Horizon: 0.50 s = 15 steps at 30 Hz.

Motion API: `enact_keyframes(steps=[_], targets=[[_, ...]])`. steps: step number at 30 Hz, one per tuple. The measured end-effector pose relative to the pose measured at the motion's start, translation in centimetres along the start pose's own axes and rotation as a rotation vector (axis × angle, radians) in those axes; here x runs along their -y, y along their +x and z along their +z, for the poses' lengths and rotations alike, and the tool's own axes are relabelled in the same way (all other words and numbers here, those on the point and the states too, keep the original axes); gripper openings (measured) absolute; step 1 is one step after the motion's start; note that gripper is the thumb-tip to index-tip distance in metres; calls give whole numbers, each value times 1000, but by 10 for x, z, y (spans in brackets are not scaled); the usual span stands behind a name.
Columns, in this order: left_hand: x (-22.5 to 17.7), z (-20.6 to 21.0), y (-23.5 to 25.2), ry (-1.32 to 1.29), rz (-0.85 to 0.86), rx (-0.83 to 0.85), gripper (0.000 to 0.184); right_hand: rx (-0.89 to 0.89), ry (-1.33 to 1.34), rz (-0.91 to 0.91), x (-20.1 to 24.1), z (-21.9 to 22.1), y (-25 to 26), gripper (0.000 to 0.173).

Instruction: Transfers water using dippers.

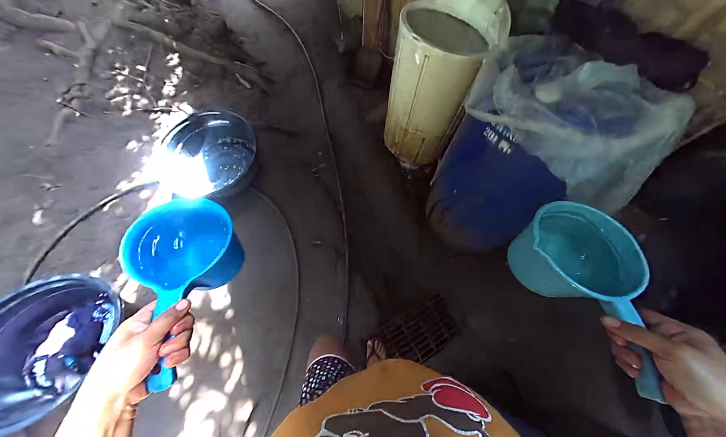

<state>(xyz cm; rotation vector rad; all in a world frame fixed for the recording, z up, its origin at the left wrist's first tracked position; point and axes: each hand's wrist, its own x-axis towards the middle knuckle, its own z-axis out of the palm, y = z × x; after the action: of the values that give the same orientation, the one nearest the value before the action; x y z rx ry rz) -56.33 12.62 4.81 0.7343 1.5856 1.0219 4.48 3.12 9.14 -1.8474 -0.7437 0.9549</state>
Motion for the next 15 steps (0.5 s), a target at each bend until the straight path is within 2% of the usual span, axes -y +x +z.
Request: enact_keyframes(steps=[4, 8, 12, 15], targets=[[-43, 12, 90, 19, -44, -31, 15, -47, 22, -19, 46, 56, 88, 8], [-85, 22, 189, 65, -61, 60, 17, -115, 55, -14, 86, 119, 173, 11], [-143, 42, 295, 64, -56, 163, 14, -170, 83, 68, 153, 176, 248, 16], [-196, 73, 370, 102, -57, 220, 12, -185, 98, 109, 206, 205, 308, 16]])
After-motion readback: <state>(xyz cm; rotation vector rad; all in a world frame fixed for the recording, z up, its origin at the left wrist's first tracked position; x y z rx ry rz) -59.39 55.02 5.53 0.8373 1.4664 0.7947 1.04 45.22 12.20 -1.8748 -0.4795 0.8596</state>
